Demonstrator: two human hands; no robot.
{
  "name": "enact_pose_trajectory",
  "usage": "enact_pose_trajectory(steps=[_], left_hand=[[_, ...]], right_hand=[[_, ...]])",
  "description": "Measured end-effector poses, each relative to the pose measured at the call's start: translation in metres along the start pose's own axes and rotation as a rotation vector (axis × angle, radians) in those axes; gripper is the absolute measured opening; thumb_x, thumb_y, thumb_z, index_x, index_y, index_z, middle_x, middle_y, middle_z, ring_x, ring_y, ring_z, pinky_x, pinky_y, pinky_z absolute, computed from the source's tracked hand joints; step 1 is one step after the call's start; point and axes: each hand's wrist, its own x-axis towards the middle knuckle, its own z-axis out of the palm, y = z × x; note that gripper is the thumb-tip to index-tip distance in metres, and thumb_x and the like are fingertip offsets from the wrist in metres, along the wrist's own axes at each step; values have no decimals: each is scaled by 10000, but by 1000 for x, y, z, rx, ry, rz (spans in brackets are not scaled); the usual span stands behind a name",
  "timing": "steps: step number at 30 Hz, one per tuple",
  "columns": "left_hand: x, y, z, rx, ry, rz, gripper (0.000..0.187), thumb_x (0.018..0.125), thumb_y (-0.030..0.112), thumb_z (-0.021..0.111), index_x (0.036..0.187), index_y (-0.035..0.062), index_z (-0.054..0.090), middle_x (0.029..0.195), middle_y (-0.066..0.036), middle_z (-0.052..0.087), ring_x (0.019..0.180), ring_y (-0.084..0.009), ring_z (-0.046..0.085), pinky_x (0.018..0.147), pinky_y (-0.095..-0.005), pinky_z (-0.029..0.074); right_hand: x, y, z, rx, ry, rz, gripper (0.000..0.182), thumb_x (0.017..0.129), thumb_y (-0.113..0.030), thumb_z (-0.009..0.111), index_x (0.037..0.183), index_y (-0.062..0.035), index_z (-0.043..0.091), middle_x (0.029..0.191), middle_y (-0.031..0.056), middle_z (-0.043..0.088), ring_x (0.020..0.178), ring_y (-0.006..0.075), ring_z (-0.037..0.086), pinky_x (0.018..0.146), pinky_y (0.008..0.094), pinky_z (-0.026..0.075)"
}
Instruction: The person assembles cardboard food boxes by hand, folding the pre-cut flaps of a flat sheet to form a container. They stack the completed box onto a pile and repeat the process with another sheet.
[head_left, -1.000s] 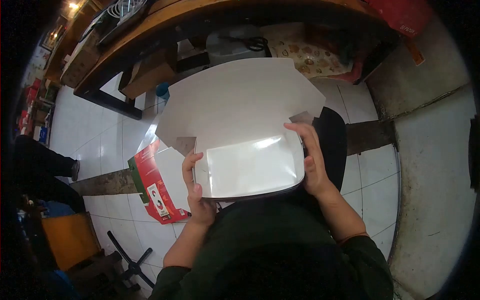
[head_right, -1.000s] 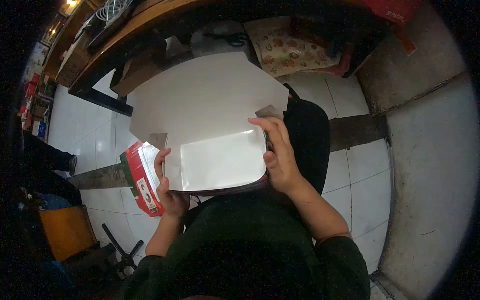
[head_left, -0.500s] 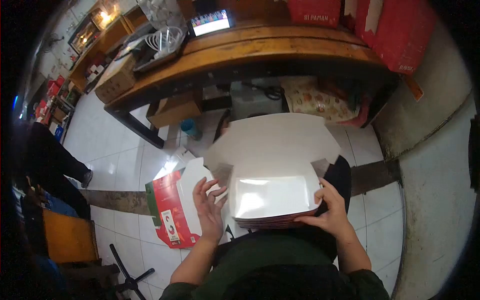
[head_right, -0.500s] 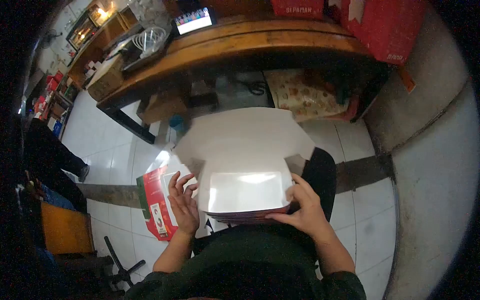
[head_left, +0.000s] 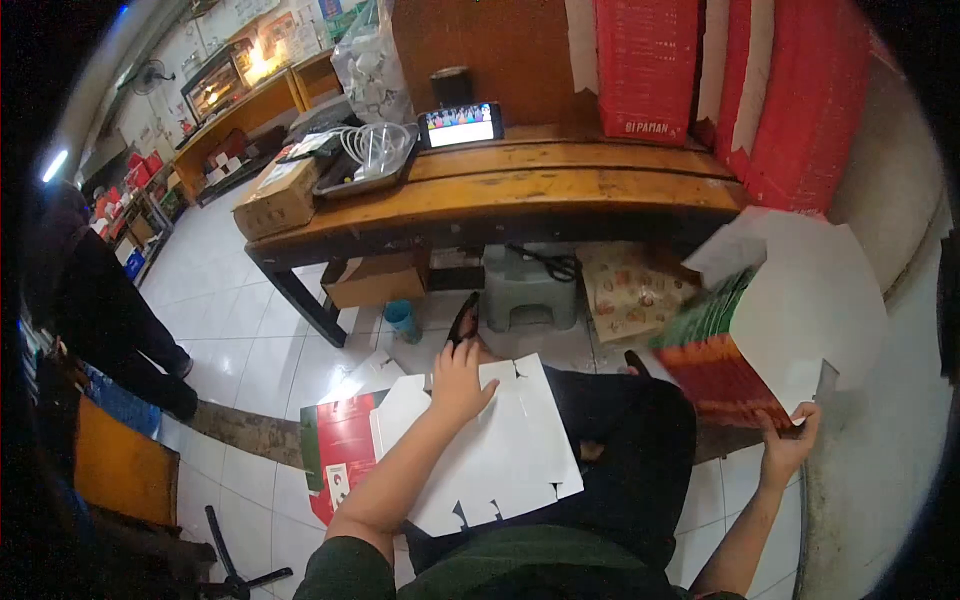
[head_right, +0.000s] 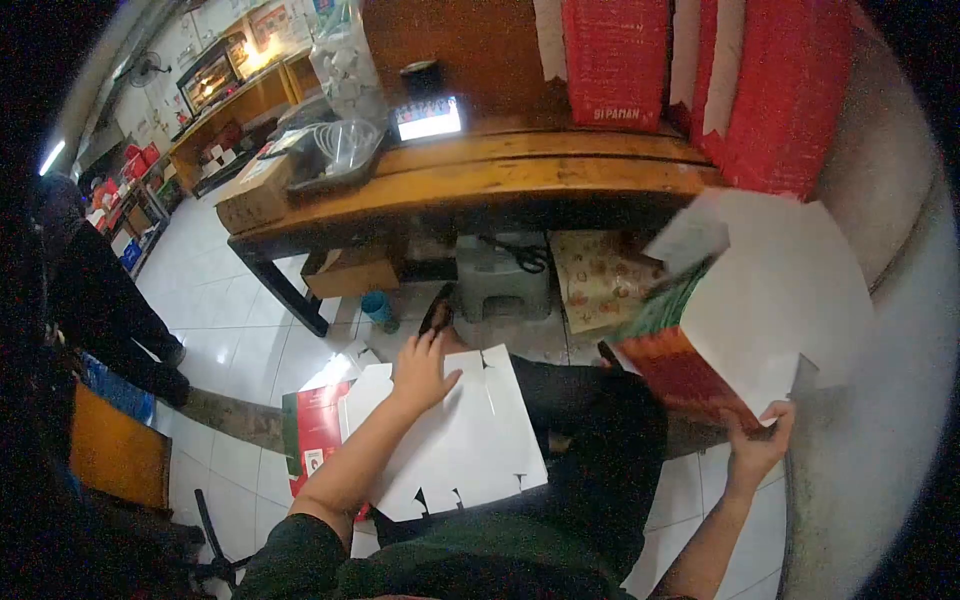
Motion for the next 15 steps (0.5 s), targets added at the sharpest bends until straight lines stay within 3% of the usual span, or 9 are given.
enact_pose_trajectory(steps=[2,5,11,13,15], left_hand=[[6,6,11,42,-328,-130,618,792,373,779,1256,21,571,1199,-168,600,1192,-379,526,1093,-521,363],[4,18,5,66,-373,-150,572,784,377,785,1212,40,610,1174,-145,624,1188,-340,553,1124,-524,339],[-15,10,7,213,-79,101,495,816,356,762,1181,51,625,1200,-132,635,1185,-314,575,1109,-535,368],[-14,10,4,166,-80,121,443,821,288,738,1181,51,633,1120,-114,638,1154,-300,583,1071,-522,404],[-15,10,4,121,-91,150,402,822,224,709,1177,50,639,1056,-99,638,1103,-289,598,1004,-496,445]], right_hand=[[16,31,-10,-285,86,-122,548,670,-90,918,915,-89,429,890,-3,415,825,149,436,774,258,437],[13,90,-18,-464,125,-153,537,655,-83,914,895,-69,434,869,19,404,815,176,413,767,274,421],[-45,187,-38,-433,-64,94,565,618,-154,939,991,-26,535,944,74,503,900,261,500,866,340,447],[-53,190,-43,-367,-134,142,595,616,-155,934,1056,-18,557,998,90,528,940,275,515,894,353,453],[-48,186,-52,-276,-288,220,583,633,-134,922,1024,-35,501,990,80,497,940,248,512,916,345,442]])
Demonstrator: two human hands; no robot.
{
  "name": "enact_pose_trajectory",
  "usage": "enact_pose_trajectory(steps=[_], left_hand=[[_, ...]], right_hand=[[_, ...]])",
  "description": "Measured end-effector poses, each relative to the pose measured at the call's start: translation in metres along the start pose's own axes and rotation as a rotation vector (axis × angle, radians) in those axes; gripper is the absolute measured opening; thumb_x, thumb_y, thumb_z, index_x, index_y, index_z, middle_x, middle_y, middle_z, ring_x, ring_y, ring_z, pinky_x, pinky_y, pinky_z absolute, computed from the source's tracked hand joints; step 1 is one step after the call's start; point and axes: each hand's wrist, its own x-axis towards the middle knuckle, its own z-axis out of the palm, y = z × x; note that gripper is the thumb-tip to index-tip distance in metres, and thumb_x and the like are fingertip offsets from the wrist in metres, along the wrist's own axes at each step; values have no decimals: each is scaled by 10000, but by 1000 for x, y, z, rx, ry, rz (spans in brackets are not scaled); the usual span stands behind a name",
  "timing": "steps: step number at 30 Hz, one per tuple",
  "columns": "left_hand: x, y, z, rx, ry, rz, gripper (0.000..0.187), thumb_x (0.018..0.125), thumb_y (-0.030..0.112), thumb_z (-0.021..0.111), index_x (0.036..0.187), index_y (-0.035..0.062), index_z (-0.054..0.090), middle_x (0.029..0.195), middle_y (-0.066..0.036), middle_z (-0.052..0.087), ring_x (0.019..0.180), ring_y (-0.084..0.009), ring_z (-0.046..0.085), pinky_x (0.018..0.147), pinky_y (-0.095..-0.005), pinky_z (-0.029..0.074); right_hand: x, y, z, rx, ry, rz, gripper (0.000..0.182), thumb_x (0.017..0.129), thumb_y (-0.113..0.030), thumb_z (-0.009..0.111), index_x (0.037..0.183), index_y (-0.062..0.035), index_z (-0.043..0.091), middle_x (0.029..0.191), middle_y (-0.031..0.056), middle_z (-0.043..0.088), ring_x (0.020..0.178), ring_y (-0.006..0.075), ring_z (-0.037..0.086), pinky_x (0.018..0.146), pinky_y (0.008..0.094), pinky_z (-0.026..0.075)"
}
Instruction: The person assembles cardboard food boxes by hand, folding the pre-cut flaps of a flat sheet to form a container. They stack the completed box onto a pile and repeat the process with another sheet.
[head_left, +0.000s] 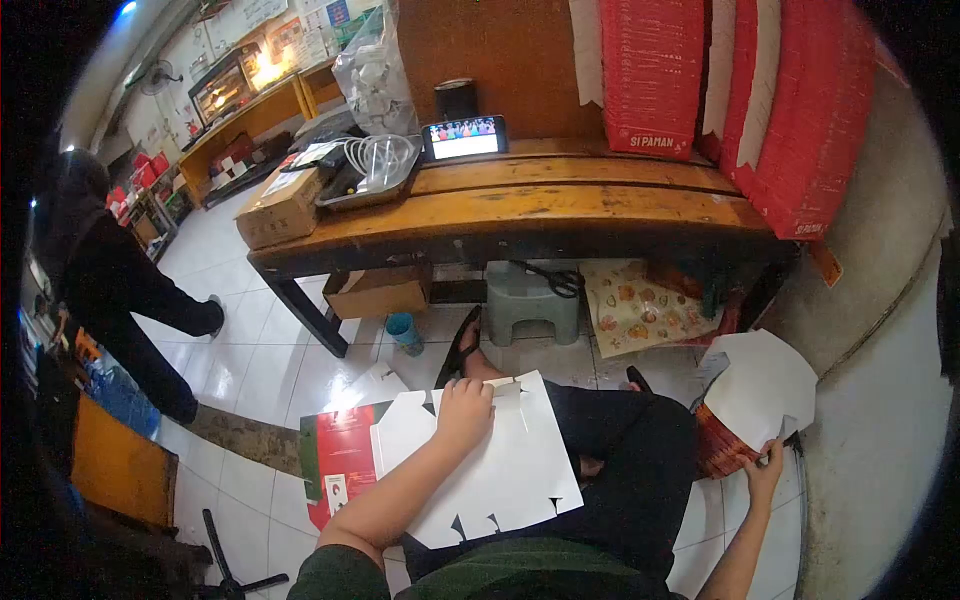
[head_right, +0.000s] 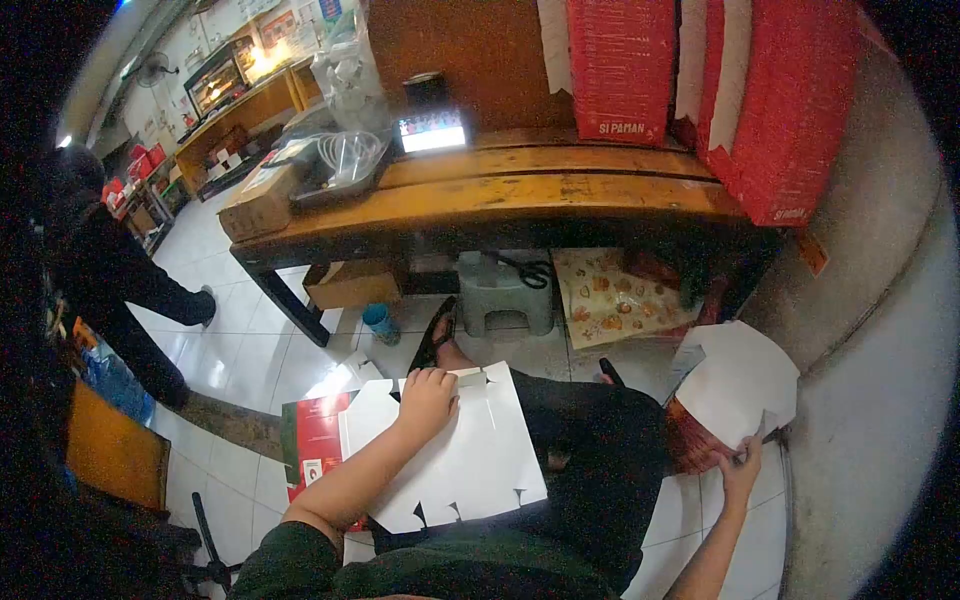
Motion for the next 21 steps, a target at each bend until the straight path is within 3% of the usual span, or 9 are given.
enact_pose_trajectory(steps=[4,7,10,13,14,16,17,19,21], left_hand=[[4,-1,1,-89,-5,46,364,814,117,646,1175,72,653,969,-79,631,965,-275,624,834,-434,495],[3,-2,-24,-219,122,92,363,811,42,625,1157,124,696,955,-83,647,907,-278,634,806,-413,498],[6,-2,-73,-357,238,237,389,788,-2,641,1128,159,736,962,-75,669,866,-270,640,777,-398,500],[2,7,-110,-447,401,363,381,784,27,656,1132,156,741,962,-49,674,847,-251,633,748,-380,484],[0,9,-120,-468,470,394,375,787,46,660,1138,151,738,961,-40,673,845,-244,628,741,-375,475],[-8,16,-134,-468,493,408,367,786,47,661,1138,124,732,990,-43,683,858,-242,633,740,-367,479],[-12,18,-140,-468,505,412,364,785,48,662,1137,110,729,1004,-44,687,865,-241,636,739,-364,480],[-19,17,-144,-399,530,413,374,776,32,667,1146,67,714,1025,-65,682,873,-248,642,746,-372,496],[-30,16,-141,-327,549,349,390,764,29,681,1152,59,709,1038,-81,679,897,-254,648,761,-383,508]], right_hand=[[9,-69,-19,-266,-7,-240,462,759,-116,845,1077,-45,517,1124,108,554,1061,243,563,962,352,458],[22,-114,-9,-268,345,-415,319,878,-100,736,1134,-43,554,1223,141,573,1156,228,565,948,328,480],[23,-140,30,89,299,-351,230,944,-79,651,1152,-40,561,1189,118,575,1095,206,582,902,299,495],[2,-212,81,470,-205,-112,316,894,-15,689,1191,-50,586,1114,58,655,975,178,641,898,315,516],[-7,-244,102,592,-329,-128,400,886,-6,700,1259,-51,563,1186,79,636,1058,189,638,908,316,527],[-24,-269,140,764,-682,-84,701,863,-15,741,1467,-85,393,1347,135,556,1151,203,604,895,327,548],[-34,-270,161,874,-782,11,725,866,-7,740,1481,-80,363,1282,148,594,1112,192,623,890,321,546],[-50,-285,189,834,-713,-46,560,912,-7,696,1413,-25,446,1079,100,700,949,147,673,857,292,539],[-59,-299,196,892,-666,33,478,930,7,670,1376,-2,499,1088,109,709,955,141,674,859,281,533]])
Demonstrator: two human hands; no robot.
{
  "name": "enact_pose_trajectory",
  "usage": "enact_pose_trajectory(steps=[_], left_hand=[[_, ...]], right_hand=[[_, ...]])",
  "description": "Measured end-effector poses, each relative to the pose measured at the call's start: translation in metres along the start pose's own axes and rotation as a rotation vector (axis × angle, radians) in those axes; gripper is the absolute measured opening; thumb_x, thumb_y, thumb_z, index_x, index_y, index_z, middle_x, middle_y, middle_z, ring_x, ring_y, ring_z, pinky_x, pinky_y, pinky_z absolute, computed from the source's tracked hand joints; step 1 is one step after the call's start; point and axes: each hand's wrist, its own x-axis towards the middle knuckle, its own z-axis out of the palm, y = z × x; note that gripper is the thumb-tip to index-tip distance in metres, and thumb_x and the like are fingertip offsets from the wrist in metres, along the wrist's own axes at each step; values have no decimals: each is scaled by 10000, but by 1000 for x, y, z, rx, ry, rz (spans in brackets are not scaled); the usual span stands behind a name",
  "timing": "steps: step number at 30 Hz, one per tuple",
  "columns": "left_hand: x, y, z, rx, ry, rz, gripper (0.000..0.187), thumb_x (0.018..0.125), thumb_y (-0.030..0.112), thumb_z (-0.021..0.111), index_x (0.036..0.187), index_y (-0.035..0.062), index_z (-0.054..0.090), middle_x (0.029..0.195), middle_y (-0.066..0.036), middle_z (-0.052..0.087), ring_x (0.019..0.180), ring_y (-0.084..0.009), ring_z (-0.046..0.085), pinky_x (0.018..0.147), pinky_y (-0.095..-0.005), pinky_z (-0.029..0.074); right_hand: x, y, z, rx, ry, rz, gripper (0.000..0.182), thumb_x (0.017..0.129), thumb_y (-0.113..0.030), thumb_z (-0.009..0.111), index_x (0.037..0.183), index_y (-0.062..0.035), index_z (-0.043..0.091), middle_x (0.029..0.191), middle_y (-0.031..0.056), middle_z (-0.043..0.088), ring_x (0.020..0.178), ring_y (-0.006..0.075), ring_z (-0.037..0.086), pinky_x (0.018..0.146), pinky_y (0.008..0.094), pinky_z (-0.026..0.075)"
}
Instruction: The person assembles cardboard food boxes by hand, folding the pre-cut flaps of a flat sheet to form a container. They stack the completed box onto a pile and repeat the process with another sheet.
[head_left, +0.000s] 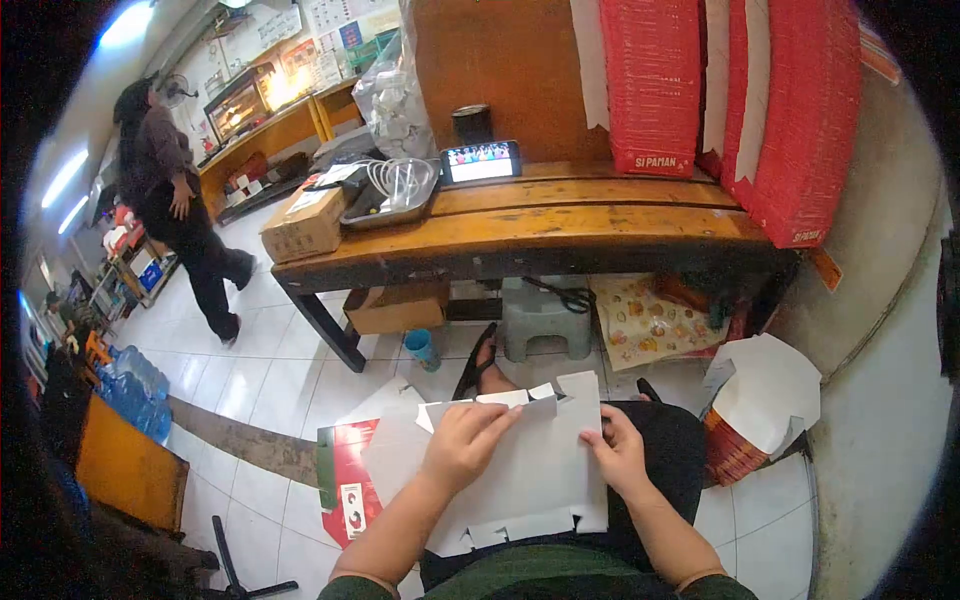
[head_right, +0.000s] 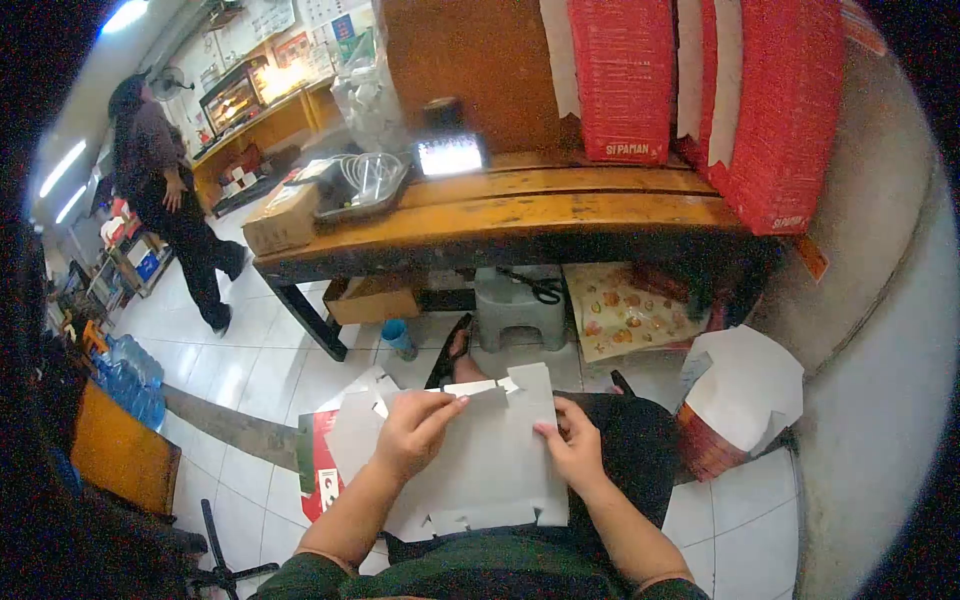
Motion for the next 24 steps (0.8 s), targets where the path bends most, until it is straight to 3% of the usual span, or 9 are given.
enact_pose_trajectory(steps=[3,9,12,19,21,24], left_hand=[[-13,0,2,47,61,-64,427,740,24,740,1164,52,695,1124,-117,651,1001,-298,644,836,-406,534],[-11,10,17,99,110,-156,455,765,76,804,1202,61,679,1210,-118,624,1082,-325,618,921,-444,513],[-7,10,17,161,75,-158,479,767,102,804,1227,91,675,1223,-101,619,1136,-319,591,924,-440,515],[-17,8,25,225,86,-66,441,750,110,818,1177,144,710,1259,-69,620,1172,-333,576,962,-434,499],[-14,12,25,184,85,-151,440,741,102,820,1165,145,711,1240,-64,628,1160,-330,582,964,-440,501],[-12,12,26,153,88,-171,426,732,85,817,1141,144,711,1197,-58,639,1142,-331,590,960,-442,506]], right_hand=[[-3,-15,13,207,24,4,520,938,25,651,1430,-7,485,1120,113,706,985,139,669,871,268,523],[-12,-19,19,-35,113,-32,615,930,26,659,1506,-60,463,1171,104,696,984,102,638,858,236,498],[-11,2,18,-136,194,-208,564,910,15,687,1448,-75,547,1151,106,700,936,97,626,818,234,502],[-14,11,18,-275,236,-243,563,870,15,728,1407,-90,595,967,70,670,787,108,572,739,245,494],[-14,13,18,-300,227,-267,571,865,14,734,1408,-92,594,943,65,659,778,111,566,733,244,491],[-13,11,14,-407,144,-333,552,927,10,682,1454,-23,519,1102,67,654,867,86,583,800,225,497]])
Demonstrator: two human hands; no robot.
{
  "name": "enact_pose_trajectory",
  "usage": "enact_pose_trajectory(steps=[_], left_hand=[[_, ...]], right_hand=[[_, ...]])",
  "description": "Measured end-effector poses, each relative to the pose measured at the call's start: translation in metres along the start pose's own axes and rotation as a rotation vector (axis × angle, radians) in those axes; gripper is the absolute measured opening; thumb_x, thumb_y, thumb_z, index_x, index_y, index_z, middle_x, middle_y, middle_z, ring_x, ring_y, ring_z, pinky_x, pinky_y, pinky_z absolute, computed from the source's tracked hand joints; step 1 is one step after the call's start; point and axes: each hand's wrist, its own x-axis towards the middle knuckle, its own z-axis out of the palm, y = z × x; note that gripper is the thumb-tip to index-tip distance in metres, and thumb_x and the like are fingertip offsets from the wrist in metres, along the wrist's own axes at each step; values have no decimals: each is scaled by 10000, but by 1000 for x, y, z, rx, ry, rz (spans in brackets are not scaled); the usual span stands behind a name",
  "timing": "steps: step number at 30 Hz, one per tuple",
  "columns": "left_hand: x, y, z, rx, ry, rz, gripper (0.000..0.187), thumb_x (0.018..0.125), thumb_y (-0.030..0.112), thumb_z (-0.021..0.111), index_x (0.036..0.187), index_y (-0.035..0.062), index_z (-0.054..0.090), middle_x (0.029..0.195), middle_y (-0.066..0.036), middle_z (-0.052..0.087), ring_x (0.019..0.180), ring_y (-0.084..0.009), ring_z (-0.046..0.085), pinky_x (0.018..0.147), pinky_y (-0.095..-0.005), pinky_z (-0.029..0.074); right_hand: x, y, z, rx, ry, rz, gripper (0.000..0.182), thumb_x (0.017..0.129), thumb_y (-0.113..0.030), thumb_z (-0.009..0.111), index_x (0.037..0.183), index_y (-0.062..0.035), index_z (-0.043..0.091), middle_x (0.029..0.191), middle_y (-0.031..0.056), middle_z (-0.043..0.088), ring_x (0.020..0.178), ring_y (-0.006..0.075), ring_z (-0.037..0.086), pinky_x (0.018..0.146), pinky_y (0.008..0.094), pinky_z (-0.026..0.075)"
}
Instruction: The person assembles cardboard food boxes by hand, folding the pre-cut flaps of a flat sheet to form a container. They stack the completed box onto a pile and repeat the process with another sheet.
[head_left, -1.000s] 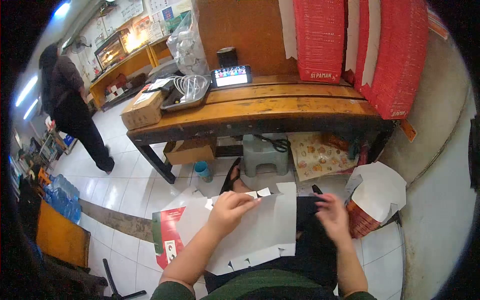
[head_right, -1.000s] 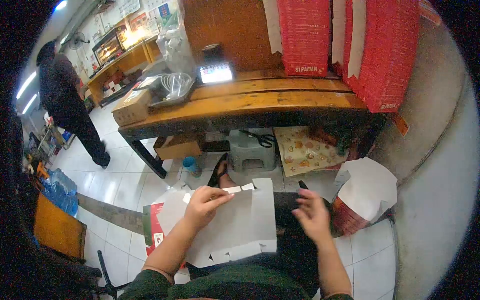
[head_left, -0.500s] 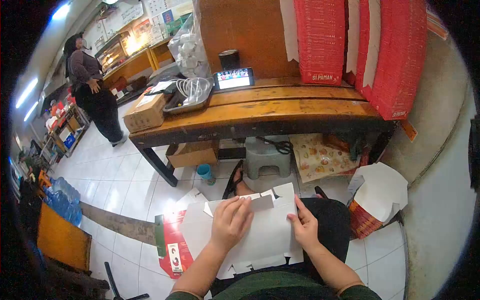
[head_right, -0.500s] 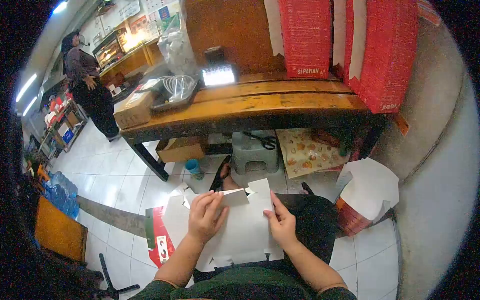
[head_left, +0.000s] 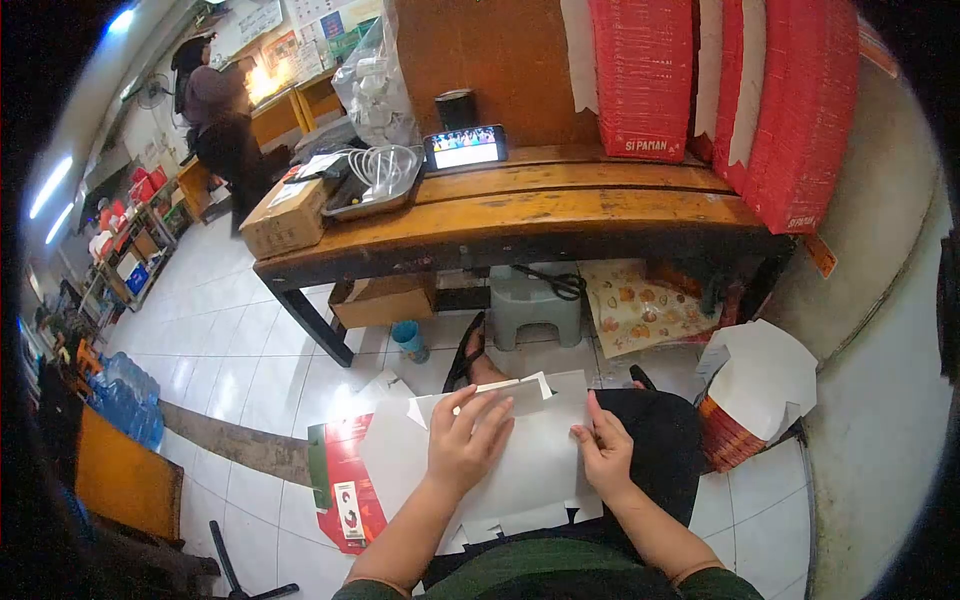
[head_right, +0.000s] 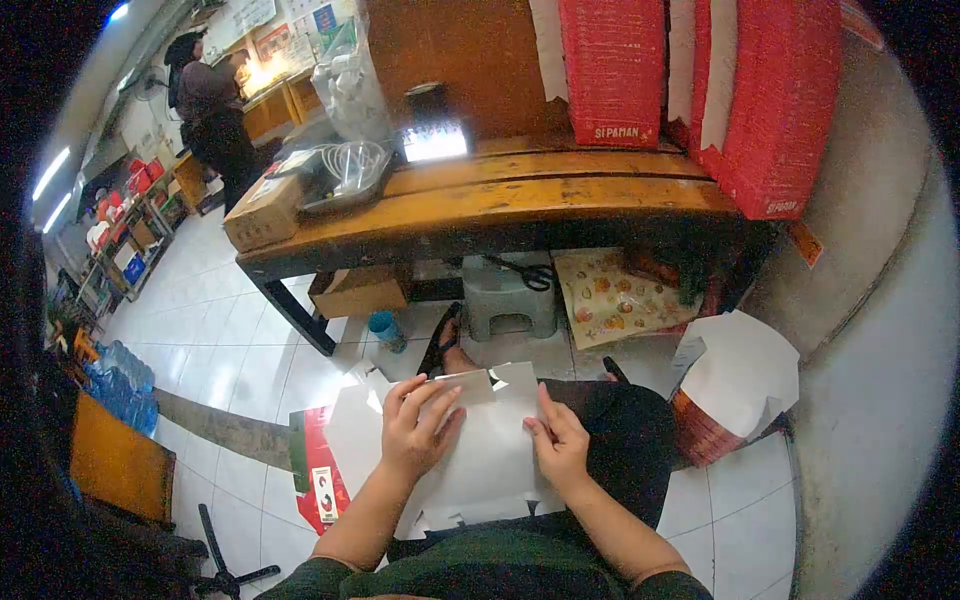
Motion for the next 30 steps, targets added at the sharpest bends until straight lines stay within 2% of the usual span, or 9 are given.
enact_pose_trajectory(steps=[9,14,16,19,22,23,26,27,30], left_hand=[[-27,-9,27,-224,-71,-90,421,722,-39,680,1122,90,707,989,-91,610,968,-305,620,849,-466,528],[-12,-6,9,-260,-106,-50,405,737,-53,674,1119,77,702,929,-106,594,886,-299,614,791,-457,517],[1,-2,3,-216,29,72,352,755,-21,706,1093,75,707,907,-106,591,887,-298,614,783,-443,509],[5,21,-19,-134,231,-58,243,808,162,761,1028,69,719,917,-109,604,904,-299,615,806,-431,500],[0,19,-35,-631,5,-324,386,882,451,702,993,82,723,1014,-115,617,934,-290,609,871,-423,479],[-4,13,-34,-879,-137,-413,593,951,613,531,1172,79,664,1179,-129,629,1054,-305,621,948,-432,473],[9,44,-51,-1825,-9,-1129,677,1001,629,411,1351,62,532,1289,-141,618,1196,-320,600,1008,-453,466],[7,37,-52,-1994,-19,-1239,551,1045,435,483,1432,46,429,1332,-141,611,1262,-305,581,1024,-463,490],[16,40,-49,-1752,-167,-1154,417,1027,180,566,1406,39,463,1312,-149,619,1218,-274,613,1022,-441,512]], right_hand=[[-6,30,13,110,111,190,230,872,-24,719,1088,18,654,1159,170,637,900,224,641,794,313,524],[23,-41,-15,-637,122,-361,111,874,-12,702,978,20,679,1206,159,641,945,224,649,839,334,528],[23,-46,-16,-439,94,-249,94,892,15,671,985,17,688,1205,157,657,989,225,659,879,336,530],[16,-35,-13,264,111,165,189,948,60,582,1078,-13,699,1139,163,713,1064,224,673,943,332,529],[32,-60,-30,380,219,-197,247,929,64,587,1129,-33,694,1130,159,723,1031,240,698,909,331,548],[38,-70,-46,111,135,-437,217,891,30,639,1079,-51,712,1167,149,713,1028,292,709,881,361,575],[51,-107,-65,-155,-202,-861,149,865,-30,667,995,-72,725,1176,173,709,1040,341,707,830,403,602],[51,-120,-69,-186,-286,-868,111,867,-81,672,957,-94,735,1173,172,712,1043,368,712,803,424,615],[36,-95,-56,83,-184,-640,118,917,-90,651,995,-75,738,1213,213,691,1054,394,712,835,432,613]])
